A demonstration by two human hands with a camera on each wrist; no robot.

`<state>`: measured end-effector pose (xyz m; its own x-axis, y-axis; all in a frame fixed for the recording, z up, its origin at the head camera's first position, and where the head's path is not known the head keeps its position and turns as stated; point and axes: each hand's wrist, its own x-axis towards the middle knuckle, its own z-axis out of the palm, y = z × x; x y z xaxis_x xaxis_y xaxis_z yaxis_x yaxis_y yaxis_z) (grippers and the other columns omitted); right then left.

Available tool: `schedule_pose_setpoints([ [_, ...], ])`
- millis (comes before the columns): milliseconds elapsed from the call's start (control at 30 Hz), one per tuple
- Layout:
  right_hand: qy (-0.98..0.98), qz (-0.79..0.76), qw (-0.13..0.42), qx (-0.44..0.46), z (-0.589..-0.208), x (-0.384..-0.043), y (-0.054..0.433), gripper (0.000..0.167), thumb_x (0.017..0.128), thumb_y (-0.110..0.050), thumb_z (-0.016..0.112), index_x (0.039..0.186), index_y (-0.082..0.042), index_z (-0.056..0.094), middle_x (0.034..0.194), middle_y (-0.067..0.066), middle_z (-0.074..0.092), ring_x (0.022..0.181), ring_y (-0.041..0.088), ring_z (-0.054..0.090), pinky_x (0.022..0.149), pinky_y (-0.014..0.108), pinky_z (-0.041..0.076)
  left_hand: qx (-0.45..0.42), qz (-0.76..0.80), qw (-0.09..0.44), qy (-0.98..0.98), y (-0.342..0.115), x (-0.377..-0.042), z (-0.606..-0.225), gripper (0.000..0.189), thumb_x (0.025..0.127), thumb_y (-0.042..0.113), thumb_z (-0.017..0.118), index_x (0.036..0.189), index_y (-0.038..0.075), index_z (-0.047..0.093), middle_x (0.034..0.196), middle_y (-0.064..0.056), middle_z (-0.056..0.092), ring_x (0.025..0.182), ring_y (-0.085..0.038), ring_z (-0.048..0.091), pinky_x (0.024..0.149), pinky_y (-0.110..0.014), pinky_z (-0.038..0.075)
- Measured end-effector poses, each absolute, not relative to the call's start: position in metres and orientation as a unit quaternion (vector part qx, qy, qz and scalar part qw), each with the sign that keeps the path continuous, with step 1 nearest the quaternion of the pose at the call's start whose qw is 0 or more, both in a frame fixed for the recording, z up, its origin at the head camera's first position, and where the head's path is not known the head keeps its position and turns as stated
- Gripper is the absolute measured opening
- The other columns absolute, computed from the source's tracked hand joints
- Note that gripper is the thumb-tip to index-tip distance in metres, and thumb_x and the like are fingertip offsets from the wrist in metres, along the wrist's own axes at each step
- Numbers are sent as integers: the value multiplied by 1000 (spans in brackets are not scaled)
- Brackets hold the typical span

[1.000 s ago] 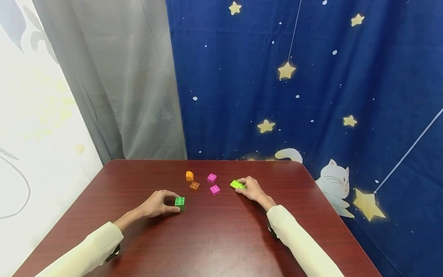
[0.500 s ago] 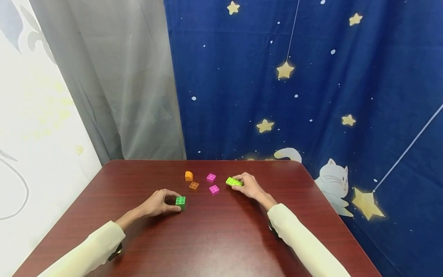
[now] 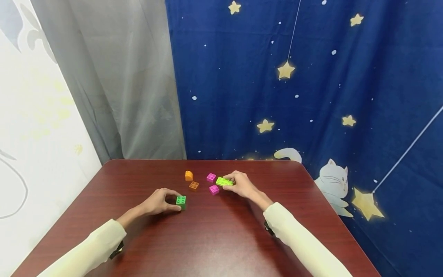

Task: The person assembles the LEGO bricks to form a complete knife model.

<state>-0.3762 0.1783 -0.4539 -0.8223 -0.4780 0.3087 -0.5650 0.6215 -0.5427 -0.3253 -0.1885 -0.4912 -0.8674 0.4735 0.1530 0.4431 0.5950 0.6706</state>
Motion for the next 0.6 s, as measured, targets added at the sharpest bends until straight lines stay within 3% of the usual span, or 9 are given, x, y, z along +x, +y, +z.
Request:
schedule_pose_setpoints([
  [167, -891, 330, 64, 305, -451, -374, 166, 39, 86, -15, 87, 121, -2, 76, 102, 10, 69, 88, 22, 64, 78, 41, 57, 253, 368, 22, 894, -189, -327, -491, 34, 83, 25, 90, 111, 9, 77, 100, 0, 77, 97, -20, 72, 90, -48, 56],
  [333, -887, 329, 67, 319, -450, -373, 156, 38, 86, -14, 87, 121, -2, 76, 101, 10, 69, 87, 22, 64, 77, 34, 56, 246, 370, 29, 896, -187, -327, -490, 32, 83, 24, 90, 110, 10, 77, 100, 0, 77, 97, -20, 71, 90, -48, 56],
  [600, -880, 331, 59, 336, -448, -367, 143, 37, 86, -12, 86, 121, -2, 76, 101, 11, 68, 89, 25, 65, 82, 48, 58, 247, 371, 34, 895, -188, -326, -489, 31, 84, 23, 89, 109, 9, 78, 99, -1, 76, 97, -24, 71, 90, -50, 56],
])
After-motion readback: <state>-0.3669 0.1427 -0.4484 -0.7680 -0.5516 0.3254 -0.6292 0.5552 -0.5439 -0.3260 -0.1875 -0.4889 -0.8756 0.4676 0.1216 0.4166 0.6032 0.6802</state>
